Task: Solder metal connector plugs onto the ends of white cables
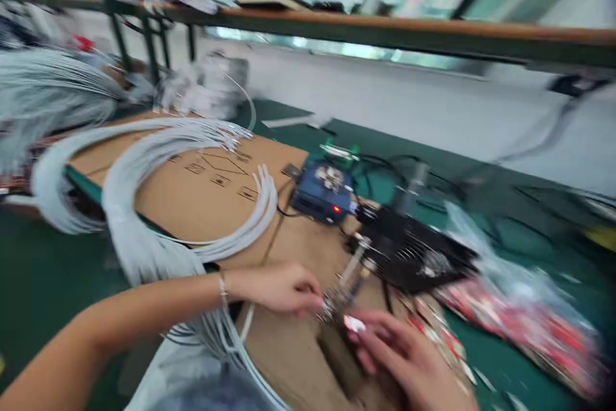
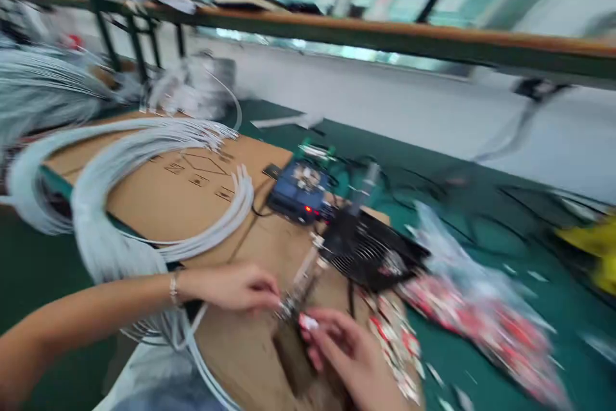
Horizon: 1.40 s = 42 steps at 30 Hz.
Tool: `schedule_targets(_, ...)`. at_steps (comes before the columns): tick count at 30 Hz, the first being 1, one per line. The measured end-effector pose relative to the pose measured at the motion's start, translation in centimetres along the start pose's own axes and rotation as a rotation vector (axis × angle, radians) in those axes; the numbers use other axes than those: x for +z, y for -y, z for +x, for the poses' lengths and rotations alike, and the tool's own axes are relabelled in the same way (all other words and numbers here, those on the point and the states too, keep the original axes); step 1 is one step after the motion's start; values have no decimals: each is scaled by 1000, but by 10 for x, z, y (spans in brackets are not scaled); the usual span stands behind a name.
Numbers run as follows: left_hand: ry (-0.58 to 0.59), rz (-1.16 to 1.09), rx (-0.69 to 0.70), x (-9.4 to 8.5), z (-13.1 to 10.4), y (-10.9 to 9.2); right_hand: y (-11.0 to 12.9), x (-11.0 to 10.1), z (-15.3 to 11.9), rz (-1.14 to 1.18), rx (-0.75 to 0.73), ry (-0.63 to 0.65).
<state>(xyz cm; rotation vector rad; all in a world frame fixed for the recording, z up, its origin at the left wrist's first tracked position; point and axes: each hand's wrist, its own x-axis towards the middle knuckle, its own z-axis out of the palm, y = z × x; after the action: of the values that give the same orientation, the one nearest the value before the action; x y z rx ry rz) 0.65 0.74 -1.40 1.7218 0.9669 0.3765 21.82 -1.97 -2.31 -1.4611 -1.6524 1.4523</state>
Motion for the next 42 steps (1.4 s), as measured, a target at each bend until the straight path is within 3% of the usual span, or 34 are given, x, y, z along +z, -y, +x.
schedule_targets(3, 17, -15, 20, -1, 1, 1, 0, -4, 0, 265, 64, -1)
schedule_targets(7, 22, -20, 12, 1, -1, -3, 1, 0, 10, 383, 56, -5)
schedule_targets(19, 110, -33, -22, 1, 8, -13, -3, 1, 10, 413, 43, 11)
schedule_targets(42, 89, -120, -46, -1, 9, -12, 0, 3, 11, 446, 68, -35)
